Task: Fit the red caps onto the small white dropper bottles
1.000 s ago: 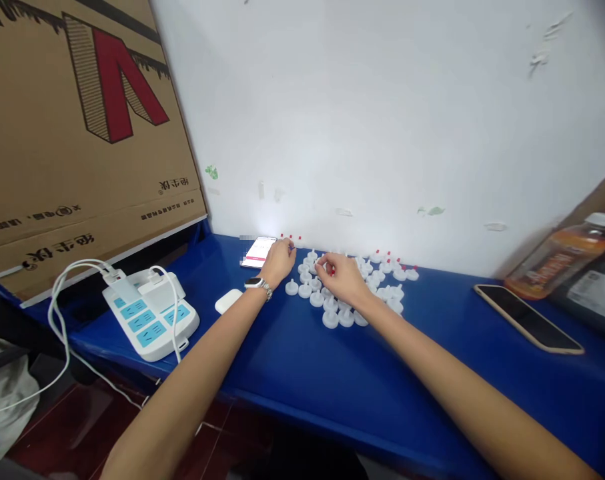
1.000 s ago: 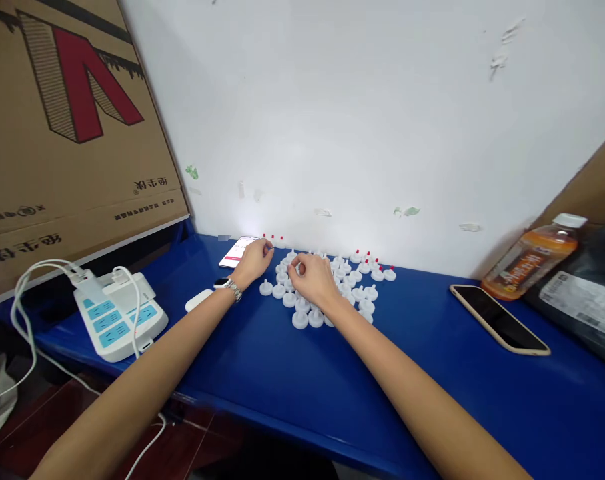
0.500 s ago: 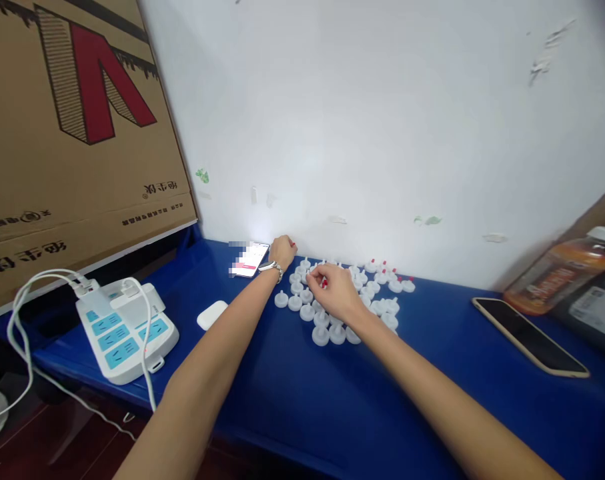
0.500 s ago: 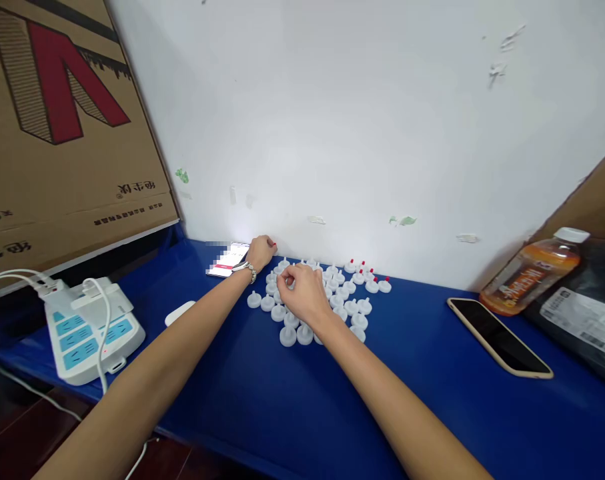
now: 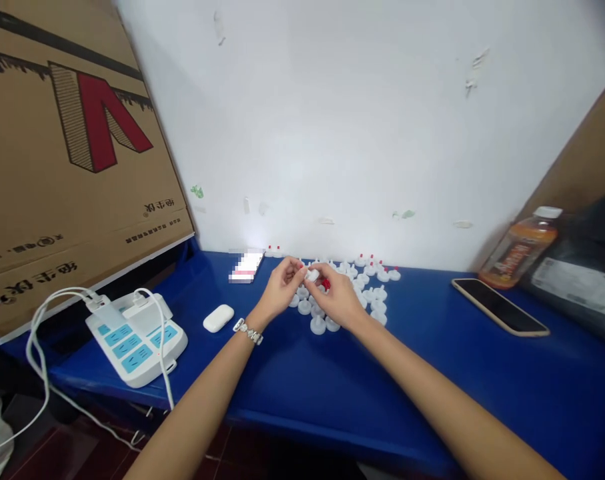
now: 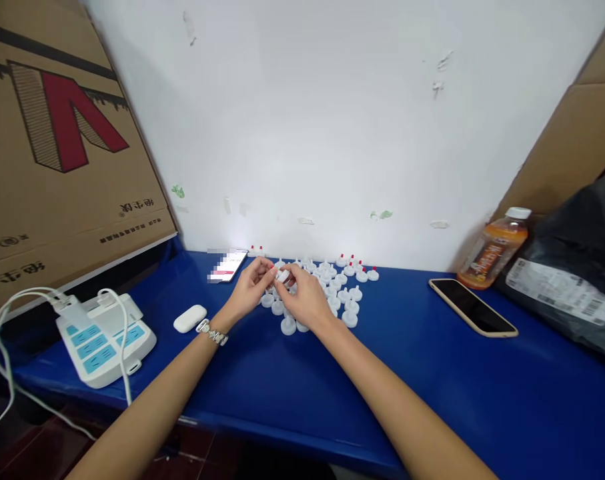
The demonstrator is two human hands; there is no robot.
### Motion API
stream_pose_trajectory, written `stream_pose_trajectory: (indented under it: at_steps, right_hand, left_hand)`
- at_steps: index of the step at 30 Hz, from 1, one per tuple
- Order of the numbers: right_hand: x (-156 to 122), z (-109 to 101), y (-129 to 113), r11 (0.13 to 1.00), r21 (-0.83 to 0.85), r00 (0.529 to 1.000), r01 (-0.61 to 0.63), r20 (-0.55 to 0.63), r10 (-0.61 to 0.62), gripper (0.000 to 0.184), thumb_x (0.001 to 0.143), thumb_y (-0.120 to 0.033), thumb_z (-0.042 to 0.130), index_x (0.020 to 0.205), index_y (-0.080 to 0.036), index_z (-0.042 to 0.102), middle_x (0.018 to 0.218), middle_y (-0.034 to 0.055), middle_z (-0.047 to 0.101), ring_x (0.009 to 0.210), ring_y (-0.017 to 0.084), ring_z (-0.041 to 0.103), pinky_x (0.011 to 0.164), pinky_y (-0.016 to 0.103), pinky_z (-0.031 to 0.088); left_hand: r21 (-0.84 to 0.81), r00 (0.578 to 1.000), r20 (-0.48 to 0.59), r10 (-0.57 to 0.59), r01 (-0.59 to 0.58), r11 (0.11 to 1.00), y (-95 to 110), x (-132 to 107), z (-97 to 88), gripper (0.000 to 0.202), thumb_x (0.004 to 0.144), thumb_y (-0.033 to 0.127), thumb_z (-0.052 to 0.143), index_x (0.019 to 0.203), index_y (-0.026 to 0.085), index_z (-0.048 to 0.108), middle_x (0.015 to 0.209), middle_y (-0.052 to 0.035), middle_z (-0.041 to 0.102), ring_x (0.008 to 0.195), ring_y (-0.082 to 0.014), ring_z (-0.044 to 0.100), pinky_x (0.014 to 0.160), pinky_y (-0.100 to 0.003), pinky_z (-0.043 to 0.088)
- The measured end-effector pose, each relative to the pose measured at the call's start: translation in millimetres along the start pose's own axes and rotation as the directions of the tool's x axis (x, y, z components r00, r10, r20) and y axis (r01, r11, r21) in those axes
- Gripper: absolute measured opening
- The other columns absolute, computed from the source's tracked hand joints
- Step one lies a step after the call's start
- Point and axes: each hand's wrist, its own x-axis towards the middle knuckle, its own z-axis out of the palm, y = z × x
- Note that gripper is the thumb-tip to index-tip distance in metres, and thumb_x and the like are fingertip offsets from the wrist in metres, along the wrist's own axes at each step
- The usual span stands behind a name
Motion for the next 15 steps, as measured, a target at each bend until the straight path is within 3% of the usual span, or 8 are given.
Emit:
stream_pose_trajectory:
  at_steps: [4, 8, 15]
  right_hand:
    - [-11, -10, -2, 1.000, 0.029, 0.995, -0.007, 0.098, 0.004, 0.020, 0.091, -0.032, 0.054, 0.105, -0.020, 0.060, 0.072, -0.0017, 0.062, 0.064, 0.014, 0.058, 0.065, 0.026, 0.042]
    - [-14, -15, -5, 0.997, 0.076, 0.979, -0.012, 0.203, -0.004, 0.017, 0.097, -0.032, 0.043, 0.103, -0.022, 0.056, 0.060, -0.0063, 0.053, 0.055, 0.013, 0.051, 0.058, 0.025, 0.037]
    - [-19, -24, -5, 0.988, -0.067, 0.963, 0.136, 0.243, -0.116, 0.018, 0.102, -0.032, 0.035, 0.099, -0.022, 0.049, 0.083, 0.0013, 0.062, 0.069, 0.016, 0.055, 0.066, 0.027, 0.039]
  left_hand:
    - [0.122, 0.993, 0.106, -0.056, 0.043, 0.992, 2, -13, 6.5, 0.029, 0.098, 0.048, 0.047, 0.087, 0.020, 0.045, 0.072, 0.0045, 0.050, 0.064, -0.0102, 0.045, 0.061, -0.024, 0.036]
    - [0.296, 0.986, 0.163, -0.039, -0.011, 0.955, 12, -17, 4.2, 0.033, 0.101, 0.047, 0.040, 0.085, 0.020, 0.046, 0.072, 0.0042, 0.048, 0.066, -0.0111, 0.041, 0.063, -0.025, 0.032]
    - [0.171, 0.991, 0.131, -0.013, -0.010, 0.985, 5, -12, 14.7, 0.042, 0.099, 0.053, 0.039, 0.074, 0.019, 0.040, 0.069, 0.0037, 0.038, 0.064, -0.0112, 0.035, 0.060, -0.025, 0.031]
